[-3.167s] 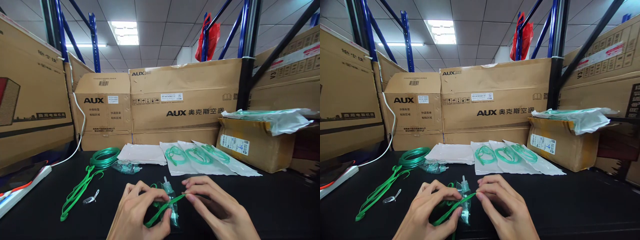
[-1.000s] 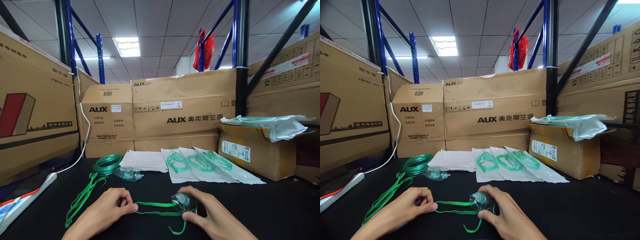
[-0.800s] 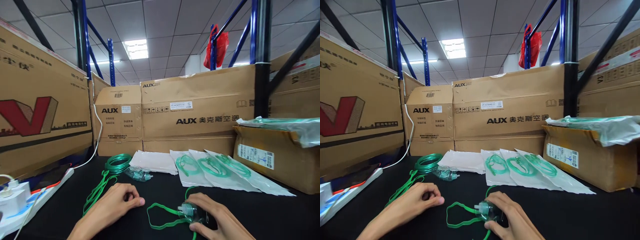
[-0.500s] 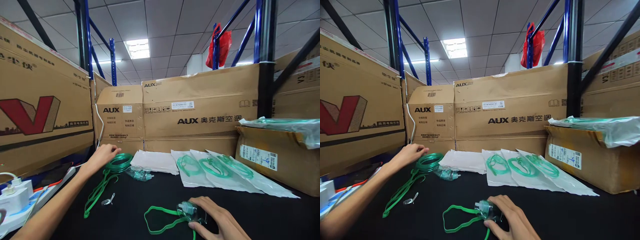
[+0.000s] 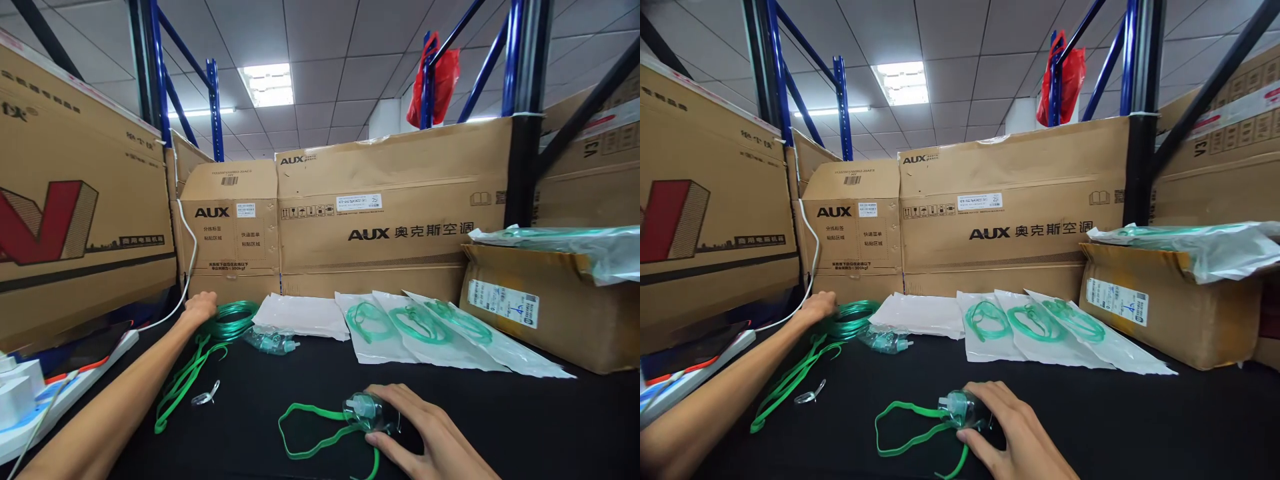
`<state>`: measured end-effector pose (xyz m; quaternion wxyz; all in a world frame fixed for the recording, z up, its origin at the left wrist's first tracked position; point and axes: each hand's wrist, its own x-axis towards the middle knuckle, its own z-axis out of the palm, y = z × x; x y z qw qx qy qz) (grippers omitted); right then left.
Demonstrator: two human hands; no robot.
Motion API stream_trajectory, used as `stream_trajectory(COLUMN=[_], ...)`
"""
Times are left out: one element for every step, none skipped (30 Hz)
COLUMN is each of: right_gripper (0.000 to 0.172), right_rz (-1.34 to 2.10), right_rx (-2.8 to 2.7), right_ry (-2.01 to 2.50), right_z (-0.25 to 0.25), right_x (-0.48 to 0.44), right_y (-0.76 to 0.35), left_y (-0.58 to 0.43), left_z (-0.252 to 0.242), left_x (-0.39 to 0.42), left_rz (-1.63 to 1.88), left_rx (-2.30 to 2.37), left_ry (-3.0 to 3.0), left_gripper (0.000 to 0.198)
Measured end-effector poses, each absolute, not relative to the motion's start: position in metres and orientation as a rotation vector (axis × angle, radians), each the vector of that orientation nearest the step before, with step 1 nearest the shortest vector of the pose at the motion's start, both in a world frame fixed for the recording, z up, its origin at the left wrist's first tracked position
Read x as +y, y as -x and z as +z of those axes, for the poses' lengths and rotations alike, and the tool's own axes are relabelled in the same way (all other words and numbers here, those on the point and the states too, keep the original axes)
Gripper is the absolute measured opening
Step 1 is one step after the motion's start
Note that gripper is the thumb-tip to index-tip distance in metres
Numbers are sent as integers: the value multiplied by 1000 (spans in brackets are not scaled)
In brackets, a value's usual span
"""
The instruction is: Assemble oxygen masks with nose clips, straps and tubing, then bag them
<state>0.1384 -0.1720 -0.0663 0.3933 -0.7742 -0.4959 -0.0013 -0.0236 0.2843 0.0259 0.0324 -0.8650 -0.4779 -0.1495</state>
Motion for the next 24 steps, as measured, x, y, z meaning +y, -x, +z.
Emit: stream_trajectory(right_gripper=[49, 48, 47, 48, 48, 49, 50, 51, 52, 52, 51, 51, 50, 50, 49, 49, 49, 48, 47, 47, 47, 46, 45, 44], right_rz=[8, 15, 17, 20, 25, 31, 39, 46, 49, 48, 47, 46, 46, 44, 42, 42, 41, 37, 35, 35, 37, 40, 45, 52], right_rx=[-1263, -1272, -1282, -1293, -1300, -1297, -1287, -1269, -1257, -1257, -1265, -1277, -1287, -1291, -1292, -1290, -1288, -1289, -1290, -1293, -1297, -1299, -1300, -1295], right_ry=[1967, 1972, 1976, 1980, 1987, 1998, 2013, 2029, 2040, 2044, 2043, 2037, 2029, 2022, 2014, 2007, 1998, 1987, 1975, 1962, 1952, 1946, 1943, 1944], right_z=[-65, -63, -62, -61, -60, -61, -61, -62, -63, -64, -65, -65, -65, -65, -65, -64, -63, -62, -62, -61, -61, -60, -60, -59], right_x=[-171, -171, -170, -170, -170, -171, -171, -171, -172, -172, -172, -172, -172, -172, -172, -172, -172, -171, -171, -170, -170, -170, -170, -171], right_y=[-138, -137, -137, -137, -136, -136, -137, -137, -137, -137, -138, -138, -138, -138, -138, -137, -137, -137, -137, -137, -137, -137, -137, -137], left_y=[23, 23, 23, 23, 23, 23, 23, 23, 24, 25, 26, 27, 29, 31, 33, 36, 38, 40, 42, 43, 44, 44, 44, 43], left_z=[27, 29, 32, 34, 38, 41, 45, 50, 55, 61, 68, 75, 83, 91, 100, 109, 117, 125, 133, 139, 144, 148, 149, 150], left_x=[286, 287, 288, 289, 289, 289, 288, 288, 287, 285, 283, 281, 277, 273, 268, 261, 254, 245, 235, 224, 212, 200, 186, 173], left_rz=[-425, -391, -367, -355, -355, -364, -381, -405, -437, -476, -524, -580, -646, -720, -803, -892, -985, -1078, -1171, -1261, -1345, -1423, -1490, -1546], left_rx=[-1503, -1534, -1556, -1566, -1567, -1561, -1549, -1532, -1512, -1489, -1464, -1440, -1417, -1395, -1374, -1350, -1323, -1292, -1258, -1219, -1175, -1127, -1074, -1016], left_ry=[2648, 2633, 2621, 2615, 2614, 2618, 2626, 2637, 2648, 2657, 2662, 2661, 2652, 2635, 2611, 2585, 2559, 2537, 2519, 2508, 2506, 2515, 2535, 2570], left_gripper=[34, 33, 33, 33, 32, 32, 31, 31, 30, 29, 29, 28, 28, 28, 29, 30, 31, 31, 32, 33, 33, 33, 34, 34])
